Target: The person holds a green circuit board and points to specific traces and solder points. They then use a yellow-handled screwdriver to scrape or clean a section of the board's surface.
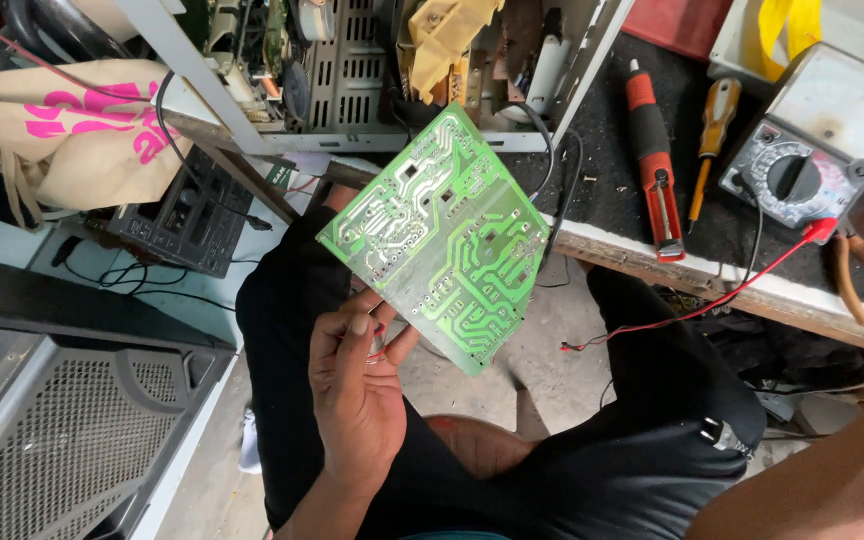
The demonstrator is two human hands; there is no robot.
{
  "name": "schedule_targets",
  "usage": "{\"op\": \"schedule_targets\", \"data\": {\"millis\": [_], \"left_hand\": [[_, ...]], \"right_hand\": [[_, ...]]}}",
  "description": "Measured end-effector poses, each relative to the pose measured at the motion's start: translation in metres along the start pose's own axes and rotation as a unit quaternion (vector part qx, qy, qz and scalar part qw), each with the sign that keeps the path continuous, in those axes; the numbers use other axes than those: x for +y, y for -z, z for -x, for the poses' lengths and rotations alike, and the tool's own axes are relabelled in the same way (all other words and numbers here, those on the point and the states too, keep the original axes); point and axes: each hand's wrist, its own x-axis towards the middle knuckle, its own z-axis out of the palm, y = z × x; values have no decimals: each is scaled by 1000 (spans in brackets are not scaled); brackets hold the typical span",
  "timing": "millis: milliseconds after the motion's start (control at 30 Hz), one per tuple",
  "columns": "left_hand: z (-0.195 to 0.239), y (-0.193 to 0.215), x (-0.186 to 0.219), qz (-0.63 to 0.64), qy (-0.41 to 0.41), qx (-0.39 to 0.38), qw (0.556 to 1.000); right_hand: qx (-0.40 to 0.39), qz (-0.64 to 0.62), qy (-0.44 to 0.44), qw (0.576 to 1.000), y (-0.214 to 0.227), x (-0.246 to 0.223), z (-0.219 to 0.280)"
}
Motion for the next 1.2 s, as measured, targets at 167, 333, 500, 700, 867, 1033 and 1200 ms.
{"op": "schedule_targets", "data": {"millis": [167,333,500,700,867,1033,1200], "left_hand": [[0,-3,5,-21,10,-9,1000],[-3,-2,4,14,-20,-52,998],[-1,-2,6,9,-18,-51,998],[-3,2,7,-17,1,-20,1000],[-3,6,5,-12,-10,-30,999],[-1,13,-1,26,-4,-56,998],[2,14,-8,30,7,-83,996]], "right_hand": [[-143,-160,-133,968,-70,-87,64],[-338,-295,-224,866,-122,-62,71],[-339,-411,-237,813,-143,-54,87],[-289,-457,-161,826,-148,-61,93],[-266,-487,-142,819,-150,-59,98],[-216,-513,-129,821,-150,-52,100],[-161,-529,-138,822,-152,-46,100]]}}
